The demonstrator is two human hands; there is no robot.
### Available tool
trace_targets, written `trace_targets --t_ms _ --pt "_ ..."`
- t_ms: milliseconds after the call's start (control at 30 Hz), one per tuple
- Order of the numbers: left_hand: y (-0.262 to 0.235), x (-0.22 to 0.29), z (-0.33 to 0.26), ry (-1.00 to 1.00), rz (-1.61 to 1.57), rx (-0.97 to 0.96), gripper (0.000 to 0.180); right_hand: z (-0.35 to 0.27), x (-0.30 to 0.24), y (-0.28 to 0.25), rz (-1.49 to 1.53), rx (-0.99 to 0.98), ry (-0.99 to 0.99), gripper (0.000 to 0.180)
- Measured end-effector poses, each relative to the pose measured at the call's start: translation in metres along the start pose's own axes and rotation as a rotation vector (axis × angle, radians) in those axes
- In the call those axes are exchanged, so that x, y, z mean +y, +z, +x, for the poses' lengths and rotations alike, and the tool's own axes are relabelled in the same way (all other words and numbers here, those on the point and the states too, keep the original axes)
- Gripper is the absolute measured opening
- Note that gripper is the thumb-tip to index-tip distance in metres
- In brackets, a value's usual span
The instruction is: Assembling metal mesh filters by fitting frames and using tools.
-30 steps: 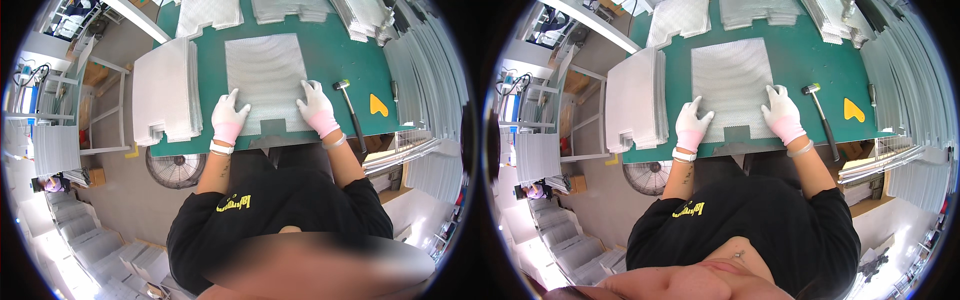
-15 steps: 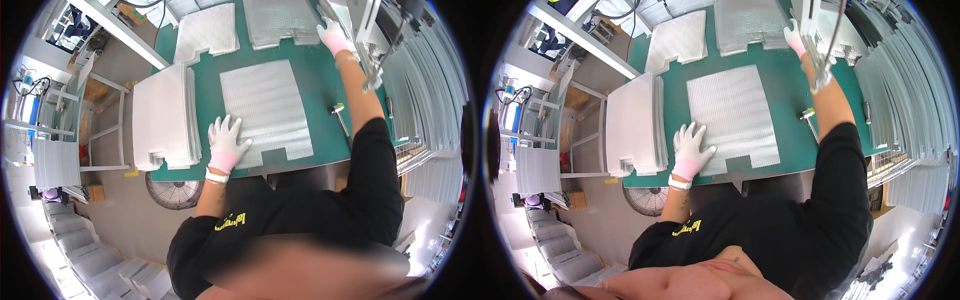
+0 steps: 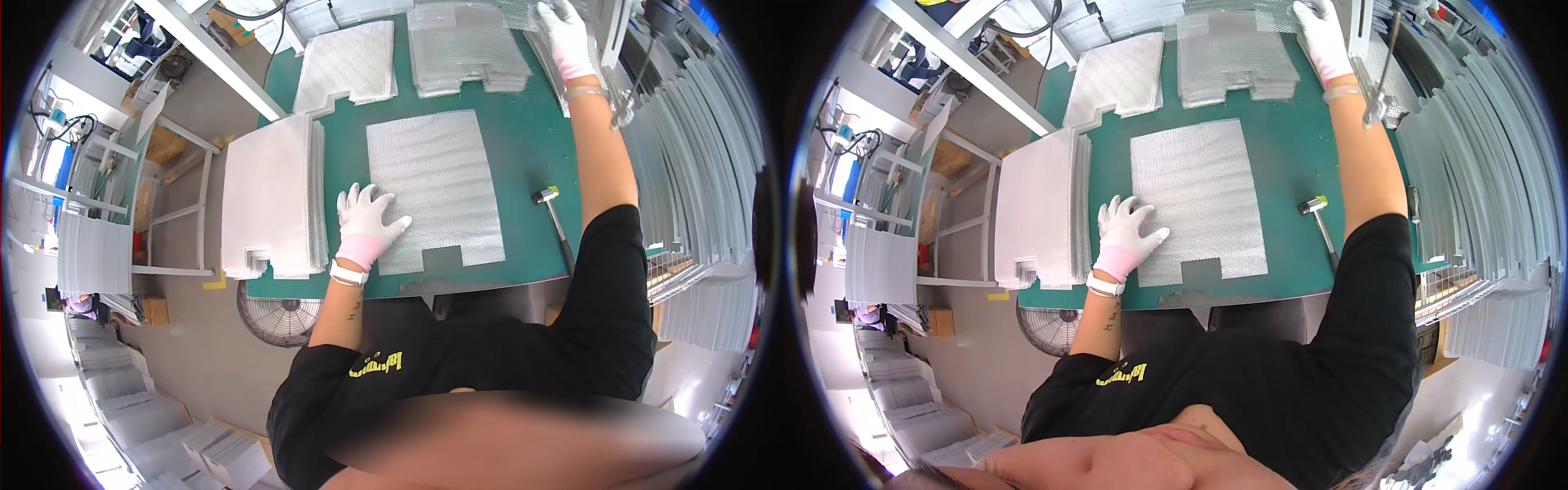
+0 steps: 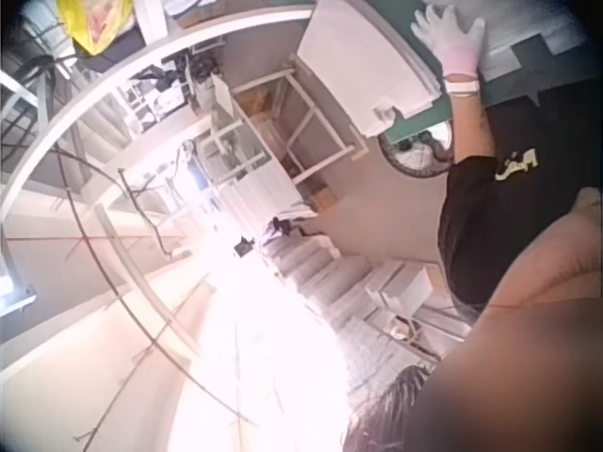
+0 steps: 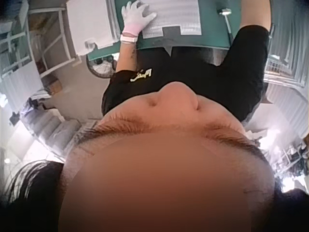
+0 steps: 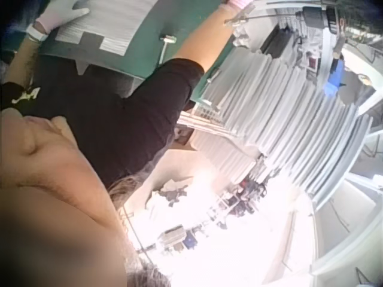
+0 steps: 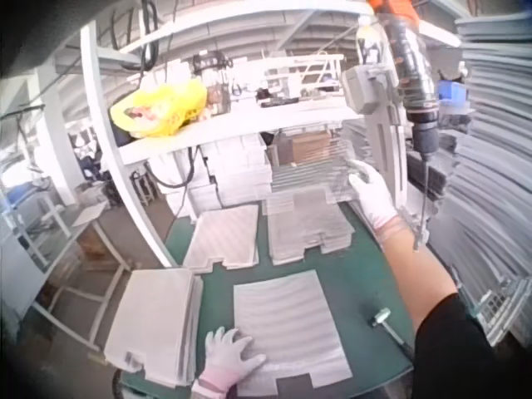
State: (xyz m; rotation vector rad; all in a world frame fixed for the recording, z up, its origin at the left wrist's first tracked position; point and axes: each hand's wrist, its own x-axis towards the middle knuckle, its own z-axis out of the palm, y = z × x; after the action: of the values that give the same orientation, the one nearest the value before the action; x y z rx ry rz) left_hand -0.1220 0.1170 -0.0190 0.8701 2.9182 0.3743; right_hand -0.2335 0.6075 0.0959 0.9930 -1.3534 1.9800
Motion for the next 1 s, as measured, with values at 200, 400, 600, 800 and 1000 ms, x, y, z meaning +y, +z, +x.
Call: trace_targets --t_ms 200,400,600,800,1000 --pt "-0.003 -0.005 -0.019 0.014 0.003 0.372 0.06 -0.072 -0.051 0.134 -0.242 0.535 0.263 0.041" --pt "-0.046 0.016 -0.062 -0.089 -1.73 0.217 0.076 -0.205 -0.085 0.243 -0.585 0.392 0.702 0.033" --pt "-0.026 0.043 -0.064 -0.306 -0.495 0.263 0.094 -0.232 -0.077 0.282 -1.264 0.123 0.597 0.034" --pt "0.011 0.027 -0.07 -0.119 -0.39 0.343 0.076 -0.254 -0.07 0.281 -1.282 0.12 0.674 0.035" --pt "0.036 0.019 -0.072 -0.119 -0.364 0.3 0.067 -0.275 -0.057 0.275 -1.306 0.097 0.765 0.036"
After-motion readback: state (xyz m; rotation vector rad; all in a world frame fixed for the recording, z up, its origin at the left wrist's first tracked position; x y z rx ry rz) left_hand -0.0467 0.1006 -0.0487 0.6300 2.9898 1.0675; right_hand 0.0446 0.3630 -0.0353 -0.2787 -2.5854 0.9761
